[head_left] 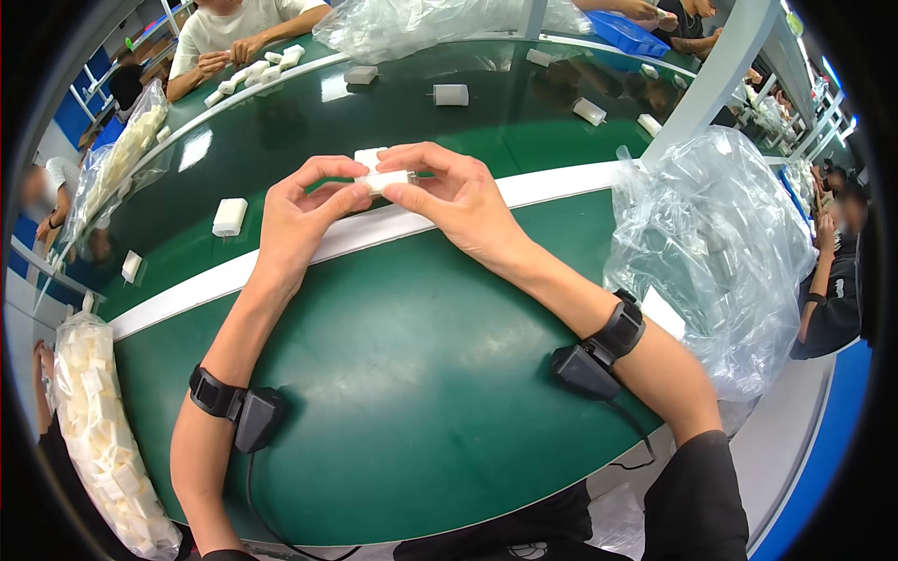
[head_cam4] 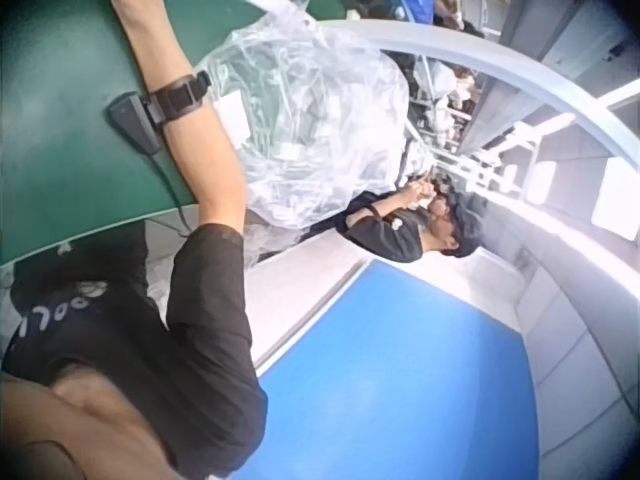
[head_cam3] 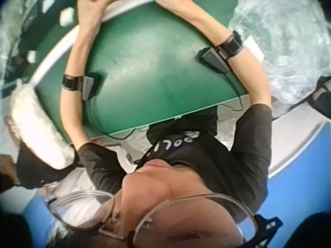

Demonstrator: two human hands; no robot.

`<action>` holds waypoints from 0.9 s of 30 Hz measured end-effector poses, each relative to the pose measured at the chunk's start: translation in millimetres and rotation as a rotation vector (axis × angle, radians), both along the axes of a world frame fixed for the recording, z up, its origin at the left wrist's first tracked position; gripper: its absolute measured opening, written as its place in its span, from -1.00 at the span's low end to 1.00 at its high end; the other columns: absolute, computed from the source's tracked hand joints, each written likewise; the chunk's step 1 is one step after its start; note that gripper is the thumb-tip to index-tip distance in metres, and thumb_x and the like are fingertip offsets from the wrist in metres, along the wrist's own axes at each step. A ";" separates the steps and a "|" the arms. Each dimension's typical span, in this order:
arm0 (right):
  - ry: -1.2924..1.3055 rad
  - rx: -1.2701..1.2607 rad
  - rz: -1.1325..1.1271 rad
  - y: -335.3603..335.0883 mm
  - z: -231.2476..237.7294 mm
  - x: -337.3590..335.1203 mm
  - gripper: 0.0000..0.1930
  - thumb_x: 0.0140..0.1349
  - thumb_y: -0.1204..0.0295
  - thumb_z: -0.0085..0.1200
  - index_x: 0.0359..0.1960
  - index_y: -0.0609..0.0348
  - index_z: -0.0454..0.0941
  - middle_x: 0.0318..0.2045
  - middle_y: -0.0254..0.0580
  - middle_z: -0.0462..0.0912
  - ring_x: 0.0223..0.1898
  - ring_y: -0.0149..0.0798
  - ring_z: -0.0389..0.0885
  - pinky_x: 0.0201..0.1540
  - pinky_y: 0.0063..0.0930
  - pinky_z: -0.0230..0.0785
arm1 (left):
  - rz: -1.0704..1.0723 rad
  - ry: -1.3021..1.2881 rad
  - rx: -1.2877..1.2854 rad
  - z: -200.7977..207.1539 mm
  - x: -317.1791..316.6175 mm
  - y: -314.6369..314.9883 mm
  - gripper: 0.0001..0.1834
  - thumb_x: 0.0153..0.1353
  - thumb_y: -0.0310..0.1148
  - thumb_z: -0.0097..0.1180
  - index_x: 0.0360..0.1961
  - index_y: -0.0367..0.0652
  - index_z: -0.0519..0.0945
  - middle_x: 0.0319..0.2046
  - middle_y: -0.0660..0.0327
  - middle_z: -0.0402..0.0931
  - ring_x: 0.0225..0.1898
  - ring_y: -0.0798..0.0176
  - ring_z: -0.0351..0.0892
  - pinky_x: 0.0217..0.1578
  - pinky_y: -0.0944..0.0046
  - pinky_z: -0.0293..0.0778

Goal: Manually assemble small plastic components at a factory conveyor belt.

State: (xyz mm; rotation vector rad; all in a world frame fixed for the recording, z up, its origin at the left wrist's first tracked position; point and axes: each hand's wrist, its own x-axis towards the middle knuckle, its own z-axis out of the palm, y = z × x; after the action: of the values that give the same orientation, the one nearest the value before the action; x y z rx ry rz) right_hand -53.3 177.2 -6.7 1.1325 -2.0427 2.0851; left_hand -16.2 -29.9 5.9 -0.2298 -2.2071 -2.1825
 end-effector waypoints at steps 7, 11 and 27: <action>-0.323 -0.124 0.059 2.5 3.4 3.5 -0.66 0.27 0.51 0.18 0.05 0.32 0.43 -0.11 -0.12 0.55 -0.21 -0.36 0.62 -0.17 -0.53 0.53 | 0.047 0.208 0.003 -2.6 0.0 8.1 -0.67 0.24 -0.48 0.27 0.02 -0.32 0.59 0.07 0.15 0.48 0.08 0.32 0.53 0.15 0.30 0.45; -0.243 -0.124 0.053 1.9 0.1 1.2 -0.69 0.28 0.51 0.18 0.00 0.33 0.44 -0.14 -0.12 0.56 -0.26 -0.35 0.63 -0.19 -0.49 0.59 | 0.095 0.066 -0.020 0.3 0.6 7.5 -0.68 0.28 -0.44 0.23 0.04 -0.29 0.61 0.01 0.20 0.54 0.00 0.35 0.56 0.02 0.32 0.55; -0.121 -0.108 -0.057 -2.1 0.4 7.1 -0.79 0.29 0.50 0.18 -0.09 0.31 0.54 -0.28 -0.18 0.59 -0.28 -0.42 0.57 -0.26 -0.50 0.57 | 0.028 0.212 -0.196 8.8 3.1 0.3 -0.81 0.23 -0.46 0.27 -0.15 -0.27 0.69 -0.17 0.27 0.59 -0.17 0.40 0.61 -0.23 0.37 0.60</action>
State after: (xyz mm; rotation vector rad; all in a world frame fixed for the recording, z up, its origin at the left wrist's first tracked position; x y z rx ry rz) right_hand -46.2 175.1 -6.3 0.9437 -1.9575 2.2560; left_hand -13.0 -29.6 14.7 -0.4120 -2.2858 -1.8306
